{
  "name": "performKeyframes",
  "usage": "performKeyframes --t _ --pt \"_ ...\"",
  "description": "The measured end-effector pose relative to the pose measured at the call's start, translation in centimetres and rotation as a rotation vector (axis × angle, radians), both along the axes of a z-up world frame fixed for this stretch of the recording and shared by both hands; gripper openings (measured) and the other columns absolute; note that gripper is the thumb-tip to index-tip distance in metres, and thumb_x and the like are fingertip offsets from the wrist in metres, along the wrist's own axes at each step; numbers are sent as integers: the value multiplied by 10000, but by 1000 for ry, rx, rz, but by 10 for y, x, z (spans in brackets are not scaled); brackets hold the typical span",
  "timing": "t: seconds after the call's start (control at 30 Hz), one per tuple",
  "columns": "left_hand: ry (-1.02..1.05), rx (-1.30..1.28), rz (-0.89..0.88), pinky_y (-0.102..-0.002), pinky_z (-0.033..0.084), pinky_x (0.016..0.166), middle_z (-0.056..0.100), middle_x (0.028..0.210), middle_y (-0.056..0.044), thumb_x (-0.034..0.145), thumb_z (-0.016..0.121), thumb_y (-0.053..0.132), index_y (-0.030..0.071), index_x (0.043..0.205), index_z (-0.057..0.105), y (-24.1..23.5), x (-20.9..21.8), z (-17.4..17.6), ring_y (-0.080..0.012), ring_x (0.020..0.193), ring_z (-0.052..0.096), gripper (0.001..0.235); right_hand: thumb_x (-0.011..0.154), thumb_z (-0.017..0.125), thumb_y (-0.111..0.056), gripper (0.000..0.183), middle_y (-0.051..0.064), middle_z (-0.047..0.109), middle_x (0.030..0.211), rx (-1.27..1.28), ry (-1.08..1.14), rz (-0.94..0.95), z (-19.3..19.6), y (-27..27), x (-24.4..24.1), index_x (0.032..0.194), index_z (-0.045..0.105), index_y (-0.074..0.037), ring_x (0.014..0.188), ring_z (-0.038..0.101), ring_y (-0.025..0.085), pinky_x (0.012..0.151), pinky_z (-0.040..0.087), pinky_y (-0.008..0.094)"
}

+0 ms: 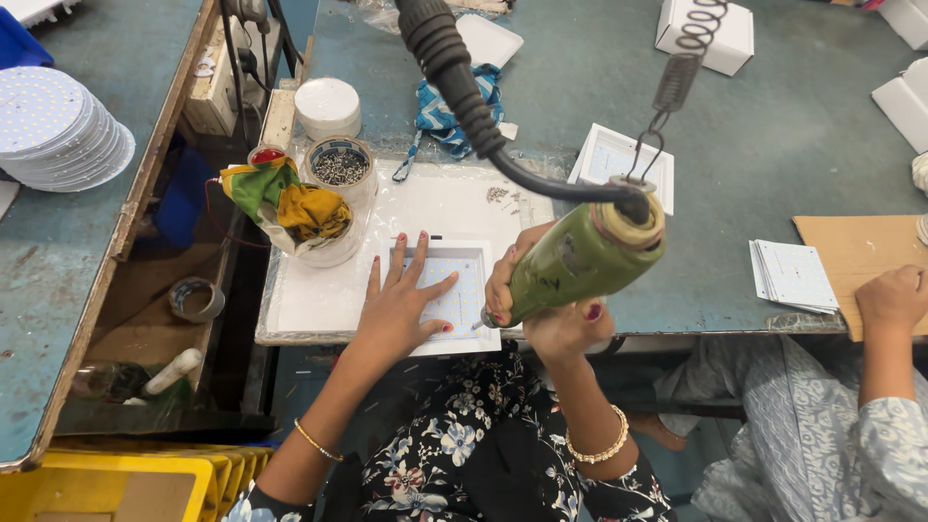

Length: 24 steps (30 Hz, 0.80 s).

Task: The person uses a green pneumatic screwdriver to fasten screws into a white LED panel frame. They repeatedly pick up screws, align the tool, and drive the screws into the panel while seated at a factory workbench.

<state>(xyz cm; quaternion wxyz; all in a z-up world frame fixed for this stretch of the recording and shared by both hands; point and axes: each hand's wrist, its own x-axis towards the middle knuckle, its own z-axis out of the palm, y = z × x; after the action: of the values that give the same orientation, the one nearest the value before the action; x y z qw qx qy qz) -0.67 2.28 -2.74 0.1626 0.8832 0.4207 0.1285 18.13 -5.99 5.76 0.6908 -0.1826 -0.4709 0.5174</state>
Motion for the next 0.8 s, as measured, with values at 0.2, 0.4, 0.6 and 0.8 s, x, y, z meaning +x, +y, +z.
performKeyframes --t 0.2,0.4,0.6,0.8 --pt "45 -17 27 -669 -8 1185 57 1684 -76 668 867 422 411 1394 596 -4 2 11 -331 1559 -26 775 861 585 -734 816 155 563 716 70 19 -18 18 11 9 1153 481 21 563 546 253 523 481 379" --pt "-61 15 75 -688 50 1142 422 1496 -122 751 830 373 255 1223 726 16 16 11 -319 1409 291 497 904 388 -768 819 131 584 637 292 89 -55 65 11 50 1130 516 9 444 554 204 391 448 307" --pt "-503 -40 -83 -400 551 805 752 888 -89 851 762 225 102 890 757 110 100 -7 -274 860 720 129 906 394 -776 824 143 533 642 242 51 -176 86 -7 63 1070 491 26 443 509 203 391 441 329" --pt "-361 46 -178 -432 547 769 721 891 -140 706 852 167 88 816 741 158 166 -39 -323 906 694 175 939 410 -765 810 145 498 662 169 22 -274 73 -8 61 1019 471 38 487 489 223 431 437 354"
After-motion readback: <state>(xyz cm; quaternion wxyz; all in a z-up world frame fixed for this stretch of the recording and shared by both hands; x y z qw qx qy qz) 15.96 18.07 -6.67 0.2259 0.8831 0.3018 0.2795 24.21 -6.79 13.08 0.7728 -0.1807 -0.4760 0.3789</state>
